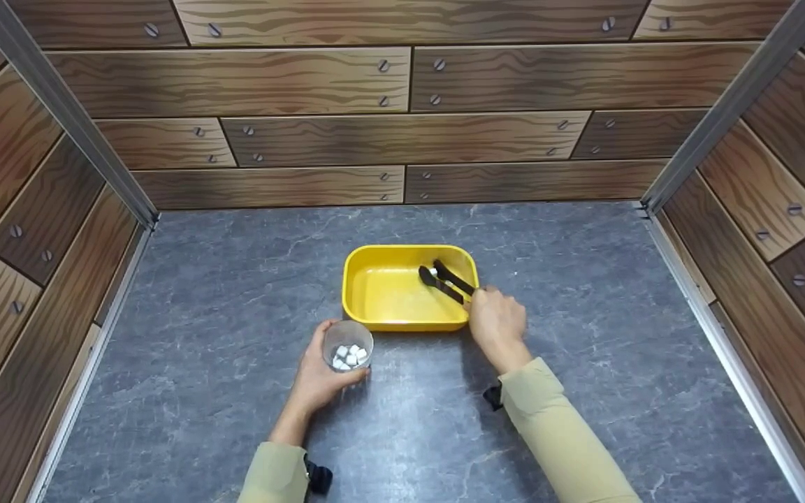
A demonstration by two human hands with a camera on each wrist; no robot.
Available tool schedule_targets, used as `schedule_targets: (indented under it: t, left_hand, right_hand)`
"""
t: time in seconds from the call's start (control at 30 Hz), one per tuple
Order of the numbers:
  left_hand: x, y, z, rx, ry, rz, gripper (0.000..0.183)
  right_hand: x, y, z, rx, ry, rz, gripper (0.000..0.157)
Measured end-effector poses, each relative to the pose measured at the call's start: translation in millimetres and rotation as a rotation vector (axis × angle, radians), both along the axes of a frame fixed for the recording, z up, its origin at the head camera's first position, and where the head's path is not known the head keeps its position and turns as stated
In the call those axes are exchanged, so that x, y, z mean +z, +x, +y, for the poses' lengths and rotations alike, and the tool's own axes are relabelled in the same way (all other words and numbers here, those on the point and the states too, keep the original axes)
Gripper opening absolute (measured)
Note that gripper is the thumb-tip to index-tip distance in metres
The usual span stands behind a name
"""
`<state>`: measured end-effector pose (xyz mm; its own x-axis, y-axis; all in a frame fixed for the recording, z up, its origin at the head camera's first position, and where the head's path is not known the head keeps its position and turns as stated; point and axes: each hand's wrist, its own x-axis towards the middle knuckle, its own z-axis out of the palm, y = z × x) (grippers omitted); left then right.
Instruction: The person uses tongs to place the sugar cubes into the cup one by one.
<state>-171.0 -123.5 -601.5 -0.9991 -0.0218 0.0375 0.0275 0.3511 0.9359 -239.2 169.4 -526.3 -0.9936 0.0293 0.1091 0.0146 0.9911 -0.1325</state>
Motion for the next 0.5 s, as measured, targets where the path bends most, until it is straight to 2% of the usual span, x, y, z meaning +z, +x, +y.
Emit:
schedule_targets:
  t: [0.27,0.5]
  left_hand:
    - [-0.1,-0.2,0.3,0.002,-0.012,0.006,0.101]
    - [0.4,0.6,0.2,0.005,-0.014,0.009,0.102]
  right_hand:
    - [-2.0,-1.9,1.9,0.014,0.015,0.016,0.025]
    - [-6.7,-0.5,2.6,0.038,0.021,0.076,0.023]
